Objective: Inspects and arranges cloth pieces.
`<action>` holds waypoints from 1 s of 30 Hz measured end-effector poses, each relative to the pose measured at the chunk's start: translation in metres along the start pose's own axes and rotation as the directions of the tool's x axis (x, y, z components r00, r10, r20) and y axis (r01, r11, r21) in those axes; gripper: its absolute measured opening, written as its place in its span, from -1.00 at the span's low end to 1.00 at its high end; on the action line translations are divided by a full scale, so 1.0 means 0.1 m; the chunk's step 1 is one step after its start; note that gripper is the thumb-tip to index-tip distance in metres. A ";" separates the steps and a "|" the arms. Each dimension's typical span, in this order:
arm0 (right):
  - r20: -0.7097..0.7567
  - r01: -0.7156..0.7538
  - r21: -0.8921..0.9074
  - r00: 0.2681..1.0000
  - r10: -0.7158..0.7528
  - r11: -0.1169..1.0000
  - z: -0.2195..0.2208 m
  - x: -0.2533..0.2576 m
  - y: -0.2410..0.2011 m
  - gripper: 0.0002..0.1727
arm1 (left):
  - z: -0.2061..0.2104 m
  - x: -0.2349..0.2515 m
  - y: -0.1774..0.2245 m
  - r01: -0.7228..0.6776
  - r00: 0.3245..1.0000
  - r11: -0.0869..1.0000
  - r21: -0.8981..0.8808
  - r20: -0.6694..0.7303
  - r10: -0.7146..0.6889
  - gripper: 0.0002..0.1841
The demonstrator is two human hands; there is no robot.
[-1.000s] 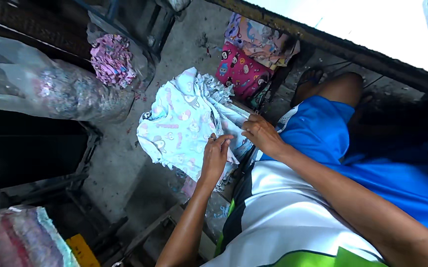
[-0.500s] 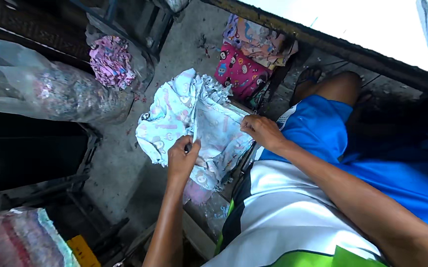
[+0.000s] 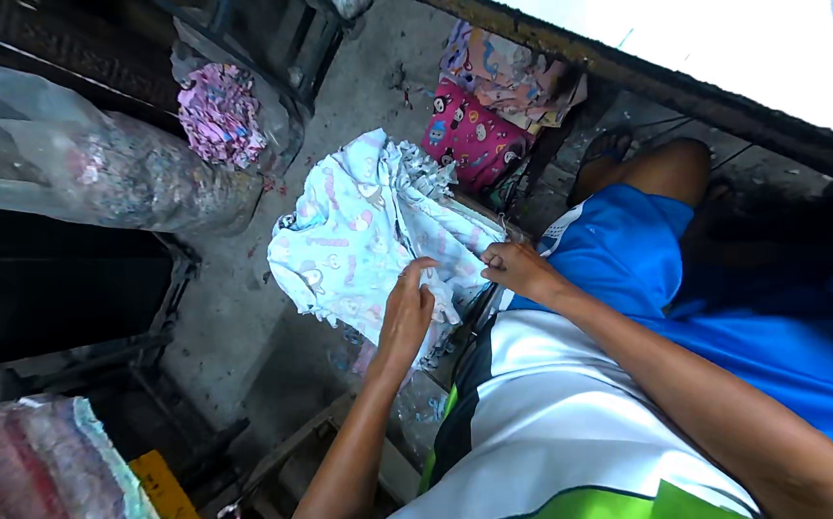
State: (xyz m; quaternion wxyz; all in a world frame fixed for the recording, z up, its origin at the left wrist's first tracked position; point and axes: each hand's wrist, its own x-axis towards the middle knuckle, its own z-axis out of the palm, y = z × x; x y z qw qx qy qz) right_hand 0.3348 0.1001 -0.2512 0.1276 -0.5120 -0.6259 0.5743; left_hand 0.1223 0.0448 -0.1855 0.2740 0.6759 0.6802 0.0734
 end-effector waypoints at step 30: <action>-0.329 0.172 -0.390 0.892 -0.311 0.905 -0.04 0.12 0.13 -0.83 | 0.07 0.11 0.16 0.082 0.997 0.992 -0.093 -0.006 -0.083 -0.64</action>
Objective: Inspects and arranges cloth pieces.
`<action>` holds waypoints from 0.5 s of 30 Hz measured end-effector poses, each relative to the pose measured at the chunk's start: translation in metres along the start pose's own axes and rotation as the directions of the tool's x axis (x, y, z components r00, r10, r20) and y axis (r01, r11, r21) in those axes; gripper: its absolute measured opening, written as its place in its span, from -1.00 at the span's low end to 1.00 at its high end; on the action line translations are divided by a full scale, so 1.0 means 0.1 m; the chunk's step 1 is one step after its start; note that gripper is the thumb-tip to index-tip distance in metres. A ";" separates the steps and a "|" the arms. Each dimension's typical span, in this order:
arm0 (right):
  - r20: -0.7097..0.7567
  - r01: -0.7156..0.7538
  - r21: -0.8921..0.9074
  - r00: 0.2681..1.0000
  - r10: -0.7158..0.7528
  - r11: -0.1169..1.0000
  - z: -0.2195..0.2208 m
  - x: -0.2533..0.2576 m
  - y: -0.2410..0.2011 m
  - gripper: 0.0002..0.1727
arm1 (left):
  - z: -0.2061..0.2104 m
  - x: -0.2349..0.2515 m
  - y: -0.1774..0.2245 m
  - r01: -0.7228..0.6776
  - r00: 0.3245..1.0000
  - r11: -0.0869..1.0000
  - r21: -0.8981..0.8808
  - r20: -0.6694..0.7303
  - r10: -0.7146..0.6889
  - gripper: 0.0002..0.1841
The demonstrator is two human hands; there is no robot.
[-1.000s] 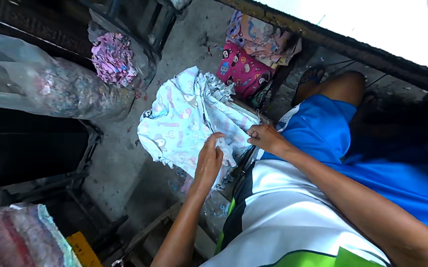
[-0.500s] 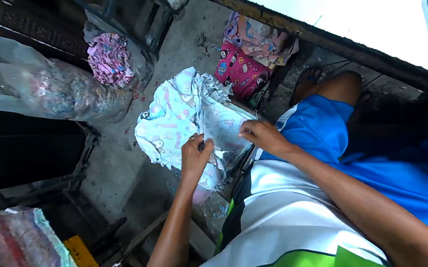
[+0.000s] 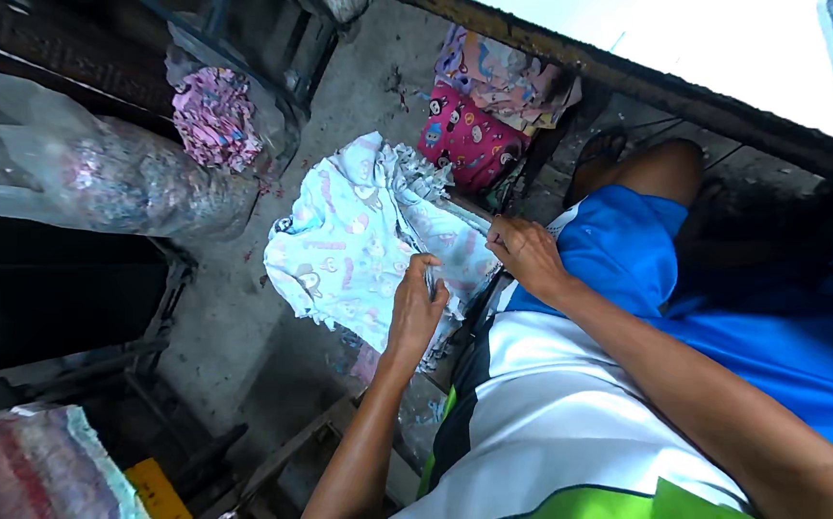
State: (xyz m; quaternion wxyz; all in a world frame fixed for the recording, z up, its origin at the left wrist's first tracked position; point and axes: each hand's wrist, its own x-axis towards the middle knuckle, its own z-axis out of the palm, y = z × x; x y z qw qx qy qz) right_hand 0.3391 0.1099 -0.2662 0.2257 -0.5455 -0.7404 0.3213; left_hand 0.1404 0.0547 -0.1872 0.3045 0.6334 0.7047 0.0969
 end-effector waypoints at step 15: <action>0.163 -0.105 0.032 0.982 0.098 0.994 0.03 0.01 0.06 -0.77 | 0.07 0.02 0.00 -0.061 0.993 0.987 0.148 0.108 0.045 -0.66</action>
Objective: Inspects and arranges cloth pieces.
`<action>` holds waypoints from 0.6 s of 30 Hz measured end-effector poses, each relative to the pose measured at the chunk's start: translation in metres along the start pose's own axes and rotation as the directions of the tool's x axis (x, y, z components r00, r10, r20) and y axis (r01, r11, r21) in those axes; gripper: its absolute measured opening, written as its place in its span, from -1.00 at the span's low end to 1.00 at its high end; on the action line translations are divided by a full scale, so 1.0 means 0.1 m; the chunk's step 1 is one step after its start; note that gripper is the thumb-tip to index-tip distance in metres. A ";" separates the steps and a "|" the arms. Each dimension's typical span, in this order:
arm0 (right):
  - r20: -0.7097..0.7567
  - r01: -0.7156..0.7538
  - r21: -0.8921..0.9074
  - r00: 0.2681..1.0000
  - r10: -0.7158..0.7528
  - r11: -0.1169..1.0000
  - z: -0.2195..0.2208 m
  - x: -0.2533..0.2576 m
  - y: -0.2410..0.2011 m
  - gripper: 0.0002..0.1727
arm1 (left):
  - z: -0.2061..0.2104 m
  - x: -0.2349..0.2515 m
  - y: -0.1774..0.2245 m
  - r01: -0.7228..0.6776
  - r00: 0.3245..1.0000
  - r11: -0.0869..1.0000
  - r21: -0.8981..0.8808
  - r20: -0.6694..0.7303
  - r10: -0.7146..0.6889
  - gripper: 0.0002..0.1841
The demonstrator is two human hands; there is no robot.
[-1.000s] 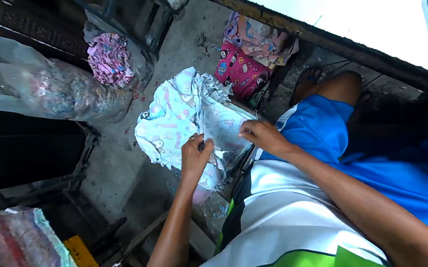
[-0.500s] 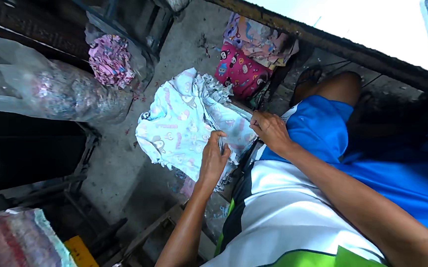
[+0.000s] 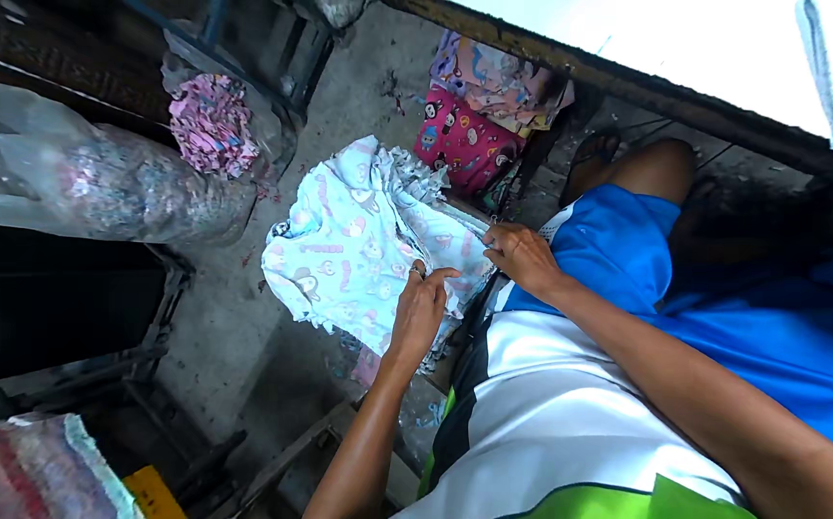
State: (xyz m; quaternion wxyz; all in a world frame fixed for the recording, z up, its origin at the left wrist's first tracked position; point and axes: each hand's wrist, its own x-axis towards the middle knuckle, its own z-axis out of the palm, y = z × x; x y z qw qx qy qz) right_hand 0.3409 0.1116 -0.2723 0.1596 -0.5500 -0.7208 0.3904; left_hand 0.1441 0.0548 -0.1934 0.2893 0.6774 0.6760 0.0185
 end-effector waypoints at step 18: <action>0.275 0.076 0.216 0.952 -0.136 0.973 -0.16 -0.34 -0.40 -0.60 | 0.10 0.20 0.09 0.075 0.992 0.975 -0.208 -0.084 -0.094 -0.65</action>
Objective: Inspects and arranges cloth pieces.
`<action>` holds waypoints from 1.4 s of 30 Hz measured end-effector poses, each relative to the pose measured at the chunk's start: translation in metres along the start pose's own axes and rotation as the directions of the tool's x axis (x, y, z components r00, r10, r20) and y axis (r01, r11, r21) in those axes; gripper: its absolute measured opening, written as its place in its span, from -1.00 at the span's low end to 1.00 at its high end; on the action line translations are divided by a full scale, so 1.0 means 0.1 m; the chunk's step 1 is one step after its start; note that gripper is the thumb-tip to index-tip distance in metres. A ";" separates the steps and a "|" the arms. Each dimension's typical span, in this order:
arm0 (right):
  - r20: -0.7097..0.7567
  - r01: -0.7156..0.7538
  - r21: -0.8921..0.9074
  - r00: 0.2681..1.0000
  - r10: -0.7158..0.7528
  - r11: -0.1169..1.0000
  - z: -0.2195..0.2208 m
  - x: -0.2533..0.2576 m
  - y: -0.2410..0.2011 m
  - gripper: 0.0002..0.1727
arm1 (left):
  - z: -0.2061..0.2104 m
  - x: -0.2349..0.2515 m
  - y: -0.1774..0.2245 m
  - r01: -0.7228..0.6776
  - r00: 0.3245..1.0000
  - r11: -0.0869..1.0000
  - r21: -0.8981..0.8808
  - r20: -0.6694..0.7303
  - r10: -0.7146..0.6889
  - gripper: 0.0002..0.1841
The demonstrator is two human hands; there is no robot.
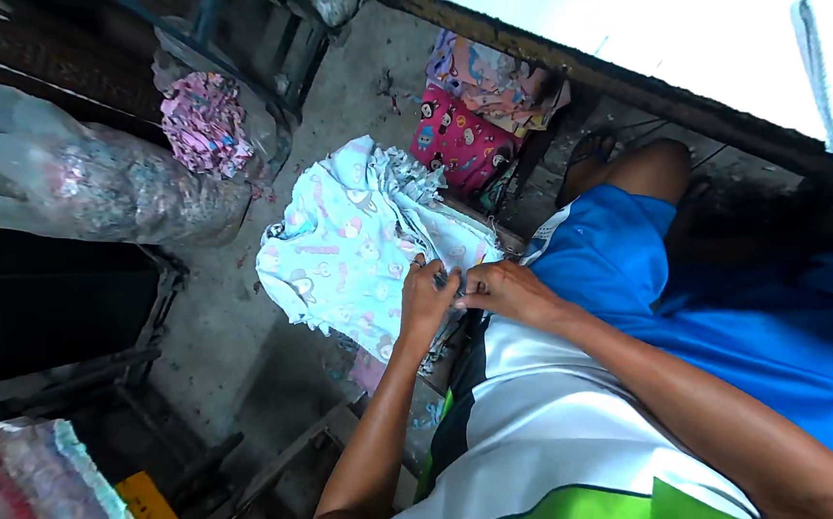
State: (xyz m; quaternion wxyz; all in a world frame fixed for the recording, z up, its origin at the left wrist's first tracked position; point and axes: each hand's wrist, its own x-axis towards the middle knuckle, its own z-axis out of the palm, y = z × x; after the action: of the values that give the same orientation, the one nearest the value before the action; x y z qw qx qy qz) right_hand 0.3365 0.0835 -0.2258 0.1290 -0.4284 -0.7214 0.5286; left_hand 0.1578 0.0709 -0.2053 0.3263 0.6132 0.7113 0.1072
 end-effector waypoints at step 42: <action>-0.102 0.043 0.021 0.994 -0.041 0.999 0.01 0.05 0.06 -0.82 | 0.03 -0.03 0.00 0.031 0.998 0.999 0.008 0.049 -0.031 -0.64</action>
State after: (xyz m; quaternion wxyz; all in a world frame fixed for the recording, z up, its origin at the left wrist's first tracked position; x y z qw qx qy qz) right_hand 0.3359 0.0870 -0.2322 0.1815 -0.4378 -0.7166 0.5117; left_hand 0.1599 0.0674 -0.2062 0.3429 0.6057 0.7130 0.0844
